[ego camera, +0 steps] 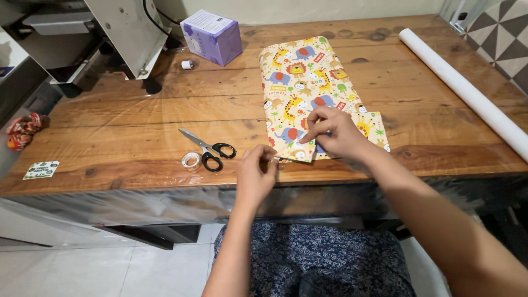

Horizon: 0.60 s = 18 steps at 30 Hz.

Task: The person wraps a rectangular item with patterned wrapping paper on a wooden table. They fold the paper edges, smooth the surface, apply clear tape to secure the folds, and use scissors to cut tape as needed. The wrapped item remains on the table at the end.

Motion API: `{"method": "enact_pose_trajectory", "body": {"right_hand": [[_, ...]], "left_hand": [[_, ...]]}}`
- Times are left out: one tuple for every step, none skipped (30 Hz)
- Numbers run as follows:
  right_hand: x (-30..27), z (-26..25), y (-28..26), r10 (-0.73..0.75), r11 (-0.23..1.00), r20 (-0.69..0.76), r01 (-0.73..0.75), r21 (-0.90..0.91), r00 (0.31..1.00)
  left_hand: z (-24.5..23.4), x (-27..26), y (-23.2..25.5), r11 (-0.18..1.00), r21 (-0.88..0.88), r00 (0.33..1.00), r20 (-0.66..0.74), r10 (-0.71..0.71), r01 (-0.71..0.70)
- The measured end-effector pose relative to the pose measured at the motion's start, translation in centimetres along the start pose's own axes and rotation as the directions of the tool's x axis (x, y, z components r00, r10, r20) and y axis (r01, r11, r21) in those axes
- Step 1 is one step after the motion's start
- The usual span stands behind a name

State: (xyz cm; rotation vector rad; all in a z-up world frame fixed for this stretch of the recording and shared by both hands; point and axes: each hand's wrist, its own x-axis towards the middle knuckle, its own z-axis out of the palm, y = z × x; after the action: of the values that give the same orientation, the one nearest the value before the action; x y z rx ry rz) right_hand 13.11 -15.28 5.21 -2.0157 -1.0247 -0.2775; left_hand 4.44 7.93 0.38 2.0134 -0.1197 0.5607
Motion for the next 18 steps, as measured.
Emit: {"method": "enact_pose_trajectory", "body": {"right_hand": [[-0.3, 0.0, 0.4, 0.037, 0.999, 0.009, -0.037, 0.009, 0.999], [-0.4, 0.0, 0.9, 0.065, 0.997, 0.01, -0.065, 0.028, 0.998], [-0.6, 0.1, 1.4, 0.093, 0.994, 0.011, -0.093, 0.048, 0.996], [-0.8, 0.3, 1.8, 0.123, 0.99, 0.012, -0.124, 0.067, 0.992], [-0.9, 0.5, 2.3, 0.119, 0.991, 0.0, -0.119, 0.058, 0.993], [-1.1, 0.6, 2.6, 0.116, 0.992, -0.012, -0.115, 0.049, 0.993], [-1.2, 0.7, 3.0, 0.112, 0.993, -0.024, -0.111, 0.04, 0.993], [-1.2, 1.0, 3.3, 0.132, 0.991, -0.03, -0.131, 0.037, 0.991], [-1.1, 1.1, 3.6, 0.153, 0.988, -0.036, -0.151, 0.033, 0.988], [-0.9, 1.2, 3.8, 0.172, 0.985, -0.044, -0.17, 0.029, 0.984], [-0.9, 1.3, 3.9, 0.182, 0.983, -0.041, -0.182, 0.021, 0.982], [-0.8, 1.3, 4.0, 0.195, 0.981, -0.038, -0.195, 0.013, 0.98], [-0.8, 1.4, 4.1, 0.208, 0.978, -0.035, -0.208, 0.004, 0.977], [-0.8, 1.4, 4.2, 0.215, 0.977, -0.032, -0.215, 0.014, 0.976], [-0.8, 1.3, 4.3, 0.222, 0.975, -0.028, -0.222, 0.025, 0.975], [-0.8, 1.3, 4.3, 0.23, 0.973, -0.023, -0.229, 0.034, 0.973], [-0.9, 1.3, 4.3, 0.229, 0.973, -0.024, -0.228, 0.033, 0.973], [-0.9, 1.3, 4.3, 0.227, 0.974, -0.024, -0.226, 0.031, 0.974]], "left_hand": [[0.1, -0.1, -0.1, 1.0, -0.007, 1.0, 0.013, -0.026, 0.026], [0.1, -0.1, -0.2, 0.999, -0.012, 0.998, 0.024, -0.051, 0.051], [0.1, -0.2, -0.3, 0.997, -0.017, 0.997, 0.035, -0.075, 0.076], [0.1, -0.2, -0.4, 1.0, 0.013, 1.0, 0.011, -0.004, 0.004], [0.1, -0.2, -0.5, 0.997, 0.044, 0.998, -0.01, 0.068, -0.067], [0.2, -0.3, -0.5, 0.988, 0.077, 0.99, -0.028, 0.14, -0.137], [0.2, -0.3, -0.5, 0.979, 0.093, 0.982, -0.025, 0.185, -0.182], [0.2, -0.3, -0.5, 0.968, 0.109, 0.973, -0.02, 0.229, -0.226], [0.0, -0.4, -0.5, 0.955, 0.126, 0.962, -0.014, 0.272, -0.269], [-0.1, -0.4, -0.4, 0.953, 0.128, 0.96, -0.003, 0.279, -0.276], [-0.2, -0.5, -0.3, 0.95, 0.13, 0.959, 0.009, 0.285, -0.283], [-0.3, -0.6, -0.1, 0.948, 0.131, 0.957, 0.022, 0.29, -0.29], [-0.4, -0.6, 0.0, 0.932, 0.16, 0.945, 0.032, 0.324, -0.325], [-0.5, -0.7, 0.2, 0.914, 0.188, 0.932, 0.043, 0.359, -0.36], [-0.7, -0.7, 0.3, 0.893, 0.215, 0.918, 0.055, 0.393, -0.395], [-0.8, -0.6, 0.4, 0.872, 0.232, 0.902, 0.072, 0.427, -0.431], [-0.9, -0.6, 0.4, 0.849, 0.249, 0.884, 0.089, 0.459, -0.466], [-1.0, -0.5, 0.5, 0.824, 0.267, 0.865, 0.106, 0.49, -0.5]]}}
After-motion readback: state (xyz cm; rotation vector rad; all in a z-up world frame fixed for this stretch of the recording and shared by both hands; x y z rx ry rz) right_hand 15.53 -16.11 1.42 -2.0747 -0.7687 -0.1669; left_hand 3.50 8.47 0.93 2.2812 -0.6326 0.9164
